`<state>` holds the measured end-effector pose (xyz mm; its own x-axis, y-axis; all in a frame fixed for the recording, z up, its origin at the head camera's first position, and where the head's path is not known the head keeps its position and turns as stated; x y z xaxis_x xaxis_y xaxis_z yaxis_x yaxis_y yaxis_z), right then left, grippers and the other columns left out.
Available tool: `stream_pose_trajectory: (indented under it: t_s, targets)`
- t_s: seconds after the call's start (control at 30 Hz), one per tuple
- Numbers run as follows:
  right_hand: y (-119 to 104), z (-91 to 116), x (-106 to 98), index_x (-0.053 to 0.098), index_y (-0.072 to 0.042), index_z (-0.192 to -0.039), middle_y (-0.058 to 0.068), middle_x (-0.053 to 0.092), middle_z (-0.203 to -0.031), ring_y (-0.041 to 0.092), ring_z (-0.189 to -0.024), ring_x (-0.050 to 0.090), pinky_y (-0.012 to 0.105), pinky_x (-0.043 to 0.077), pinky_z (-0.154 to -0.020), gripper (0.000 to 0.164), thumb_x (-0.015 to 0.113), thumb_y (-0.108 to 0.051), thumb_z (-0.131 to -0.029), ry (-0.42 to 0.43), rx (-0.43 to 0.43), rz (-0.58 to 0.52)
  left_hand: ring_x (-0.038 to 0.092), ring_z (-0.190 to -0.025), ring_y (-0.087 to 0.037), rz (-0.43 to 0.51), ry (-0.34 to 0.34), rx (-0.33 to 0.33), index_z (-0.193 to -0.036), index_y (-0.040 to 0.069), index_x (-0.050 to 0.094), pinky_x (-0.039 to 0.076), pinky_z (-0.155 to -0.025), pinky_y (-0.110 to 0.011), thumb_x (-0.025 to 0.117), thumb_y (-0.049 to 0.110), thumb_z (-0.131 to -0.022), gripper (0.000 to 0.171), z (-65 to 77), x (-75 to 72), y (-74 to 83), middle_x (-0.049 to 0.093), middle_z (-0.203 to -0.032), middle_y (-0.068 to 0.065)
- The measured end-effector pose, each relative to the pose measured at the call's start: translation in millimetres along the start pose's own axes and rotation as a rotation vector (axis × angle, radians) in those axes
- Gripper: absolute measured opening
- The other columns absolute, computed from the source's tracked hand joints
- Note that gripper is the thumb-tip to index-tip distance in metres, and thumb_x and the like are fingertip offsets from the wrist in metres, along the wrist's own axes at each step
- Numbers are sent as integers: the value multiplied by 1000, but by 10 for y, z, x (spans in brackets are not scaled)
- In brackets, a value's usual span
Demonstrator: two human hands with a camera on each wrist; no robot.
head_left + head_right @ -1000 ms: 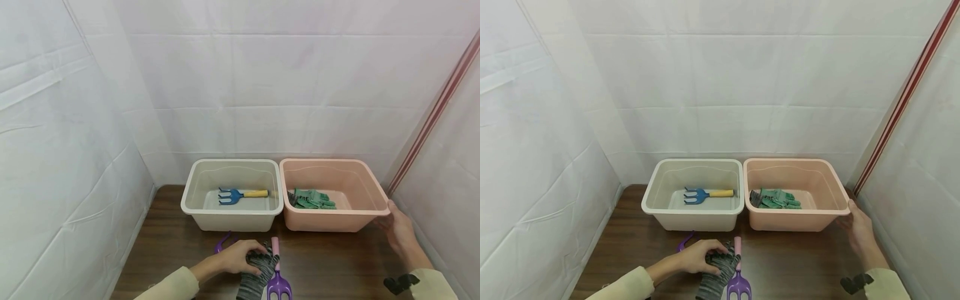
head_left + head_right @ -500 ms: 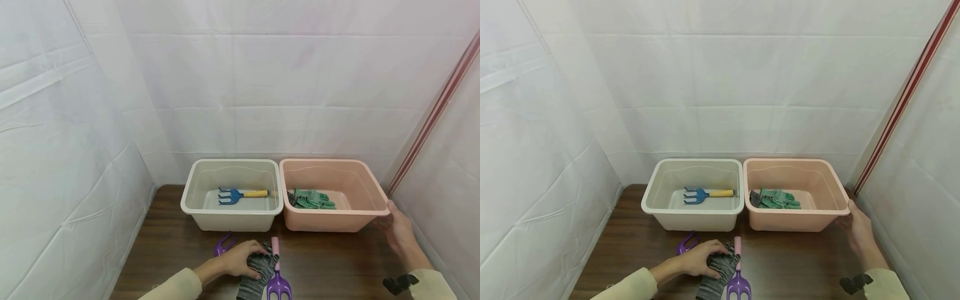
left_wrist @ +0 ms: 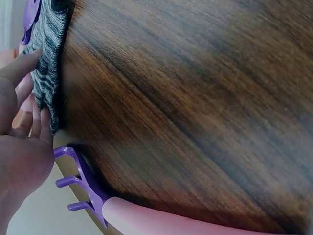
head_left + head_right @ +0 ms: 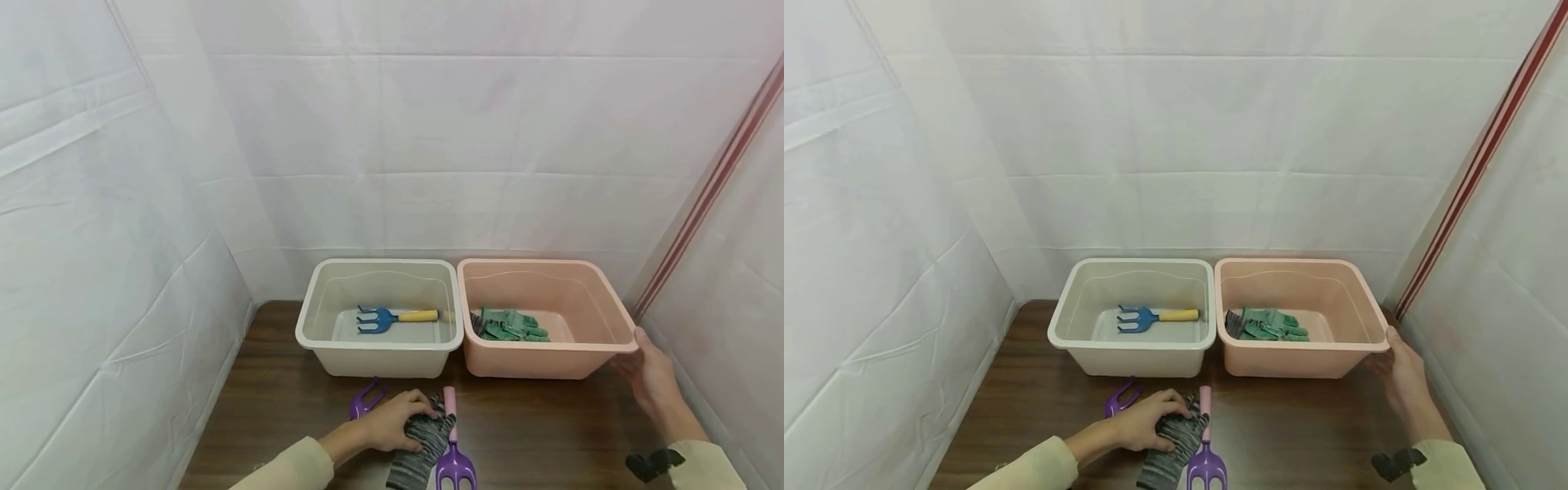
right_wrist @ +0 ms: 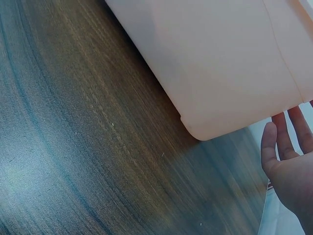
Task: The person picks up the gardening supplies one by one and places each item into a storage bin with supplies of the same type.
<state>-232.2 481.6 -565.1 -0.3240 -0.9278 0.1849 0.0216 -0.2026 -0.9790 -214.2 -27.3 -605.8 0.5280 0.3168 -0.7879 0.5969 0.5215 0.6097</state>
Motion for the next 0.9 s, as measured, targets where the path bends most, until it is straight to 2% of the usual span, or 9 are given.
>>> stream_pose_trajectory:
  t_s: [0.13,0.23,0.6,0.9]
  targets:
    - [18,-14,-18,38,-16,-166,-17,61,-139,3,-115,62,23,56,-81,68,54,-50,-109,19,10,16,53,-131,-13,-22,26,30,-131,22,71,45,-112,-34,89,25,-87,48,-23,-7,-1,56,-136,7]
    - [27,-22,-20,38,-15,-165,-18,63,-137,3,-114,63,23,57,-81,69,55,-50,-109,25,12,13,54,-130,-13,-22,35,28,-128,22,72,45,-112,-34,89,24,-87,44,-40,6,-27,57,-135,8]
    - [34,-1,-22,33,-17,-167,-15,57,-147,2,-112,64,22,56,-81,72,54,-53,-109,32,18,40,58,-122,-7,-14,65,35,-122,24,74,48,-108,-31,85,20,-89,35,-53,-2,-50,62,-127,12]
    - [45,-16,-21,33,-22,-168,-2,35,-170,3,-116,59,21,54,-81,73,52,-59,-107,59,45,88,63,-105,-4,22,112,126,-111,15,74,52,-95,-24,81,8,-88,25,-90,-36,-32,70,-114,5]
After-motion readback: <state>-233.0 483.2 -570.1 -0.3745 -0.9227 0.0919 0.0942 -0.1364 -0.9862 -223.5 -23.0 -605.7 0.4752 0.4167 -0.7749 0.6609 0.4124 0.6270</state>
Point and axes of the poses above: each hand's wrist, its own z-axis away from the middle knuckle, its own x-axis out of the palm, y = z × x, the point moved 5 cm from there along -z, towards the middle knuckle
